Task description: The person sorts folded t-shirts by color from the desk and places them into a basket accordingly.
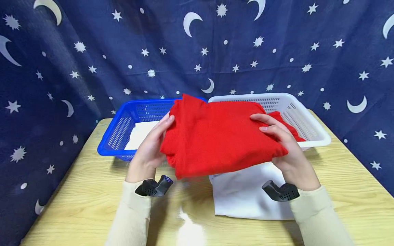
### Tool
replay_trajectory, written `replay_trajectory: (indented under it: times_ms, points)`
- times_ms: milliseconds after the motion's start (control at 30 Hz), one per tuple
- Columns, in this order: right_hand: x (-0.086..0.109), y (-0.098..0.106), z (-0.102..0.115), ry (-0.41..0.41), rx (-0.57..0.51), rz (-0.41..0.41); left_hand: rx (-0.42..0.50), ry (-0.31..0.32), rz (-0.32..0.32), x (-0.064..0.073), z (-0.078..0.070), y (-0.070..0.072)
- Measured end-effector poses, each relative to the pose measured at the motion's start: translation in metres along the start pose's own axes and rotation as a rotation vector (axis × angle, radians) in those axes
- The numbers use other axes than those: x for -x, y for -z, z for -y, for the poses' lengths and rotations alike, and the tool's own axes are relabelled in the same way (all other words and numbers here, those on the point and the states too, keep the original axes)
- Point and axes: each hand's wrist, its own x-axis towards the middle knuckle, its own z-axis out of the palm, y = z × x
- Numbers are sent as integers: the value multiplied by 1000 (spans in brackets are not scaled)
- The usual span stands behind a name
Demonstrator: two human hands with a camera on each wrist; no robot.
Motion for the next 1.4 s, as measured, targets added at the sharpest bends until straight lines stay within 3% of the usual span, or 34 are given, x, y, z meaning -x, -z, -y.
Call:
replay_trajectory:
  times_ms: [67,167,267,500,567,667,767,933,1067,1200,1267,1400]
  points:
    - [-5,0,-1,29,-69,31,2,-7,-54,-2,-4,-3]
    - [-13,1,-3,111,-219,142,8,-3,-147,-6,-7,-8]
    - [-21,2,-2,188,-363,264,36,-27,-175,-13,-8,-12]
    - [-36,6,-2,278,-427,287,293,-136,-106,-37,-2,-13]
    - [-40,10,-3,279,-434,275,315,-159,-110,-42,1,-13]
    - [-45,17,-3,279,-437,252,277,-210,-111,-49,5,-13]
    - [-49,26,-1,279,-458,224,213,-219,-139,-55,10,-14]
    - [-51,44,1,224,-654,142,72,-119,-199,-63,22,-15]
    - [-51,60,4,175,-745,111,-28,-49,-188,-71,32,-15]
    - [-49,73,5,104,-795,132,-60,-42,-149,-79,44,-13]
    - [-48,77,4,80,-809,121,-69,-50,-141,-82,50,-12]
    - [-48,83,3,74,-697,72,-91,-51,-155,-87,61,-11]
